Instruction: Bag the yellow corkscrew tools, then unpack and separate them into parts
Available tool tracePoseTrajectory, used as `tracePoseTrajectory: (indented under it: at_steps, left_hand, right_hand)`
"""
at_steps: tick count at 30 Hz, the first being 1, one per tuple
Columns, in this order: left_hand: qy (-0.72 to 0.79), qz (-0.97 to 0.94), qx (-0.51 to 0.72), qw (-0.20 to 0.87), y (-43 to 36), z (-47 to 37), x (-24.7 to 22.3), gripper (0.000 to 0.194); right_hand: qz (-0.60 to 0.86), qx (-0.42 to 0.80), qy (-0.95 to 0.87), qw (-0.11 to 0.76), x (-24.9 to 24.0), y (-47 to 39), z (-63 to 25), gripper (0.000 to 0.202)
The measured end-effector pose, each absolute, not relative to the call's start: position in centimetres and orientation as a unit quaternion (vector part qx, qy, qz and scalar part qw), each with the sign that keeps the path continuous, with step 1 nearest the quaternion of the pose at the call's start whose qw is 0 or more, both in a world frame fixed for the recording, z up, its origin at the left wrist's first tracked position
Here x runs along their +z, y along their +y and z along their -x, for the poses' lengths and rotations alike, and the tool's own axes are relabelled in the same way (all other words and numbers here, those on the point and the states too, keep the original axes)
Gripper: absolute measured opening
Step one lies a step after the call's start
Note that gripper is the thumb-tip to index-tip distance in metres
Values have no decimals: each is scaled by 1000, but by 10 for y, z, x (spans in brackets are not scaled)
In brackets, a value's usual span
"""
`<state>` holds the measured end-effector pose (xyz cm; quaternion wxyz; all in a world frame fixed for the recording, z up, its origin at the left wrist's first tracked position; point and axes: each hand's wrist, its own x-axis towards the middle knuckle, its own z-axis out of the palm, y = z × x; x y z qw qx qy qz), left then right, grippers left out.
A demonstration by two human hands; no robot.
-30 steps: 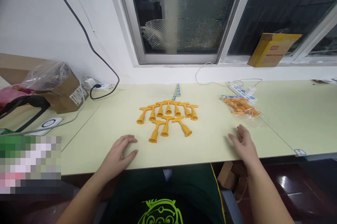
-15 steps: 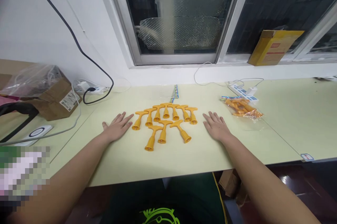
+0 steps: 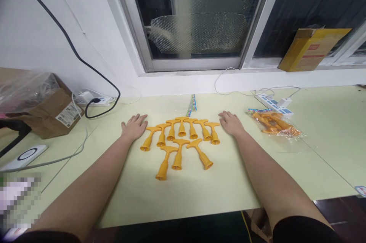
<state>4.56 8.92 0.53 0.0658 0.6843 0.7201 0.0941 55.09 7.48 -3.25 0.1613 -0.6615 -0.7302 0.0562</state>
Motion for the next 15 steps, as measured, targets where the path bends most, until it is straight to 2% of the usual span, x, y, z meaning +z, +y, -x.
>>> tracePoseTrajectory:
  at_steps: [7, 12, 15]
  left_hand:
    - [661, -733, 154, 45, 113, -55, 6, 59]
    - [576, -795, 187, 38, 130, -56, -1, 40]
    - [554, -810, 188, 37, 139, -55, -3, 35]
  right_hand:
    - [584, 80, -775, 227, -32, 104, -544, 43]
    - [533, 132, -795, 257, -31, 120, -534, 43]
    - [515, 152, -795, 283, -31, 130, -530, 38]
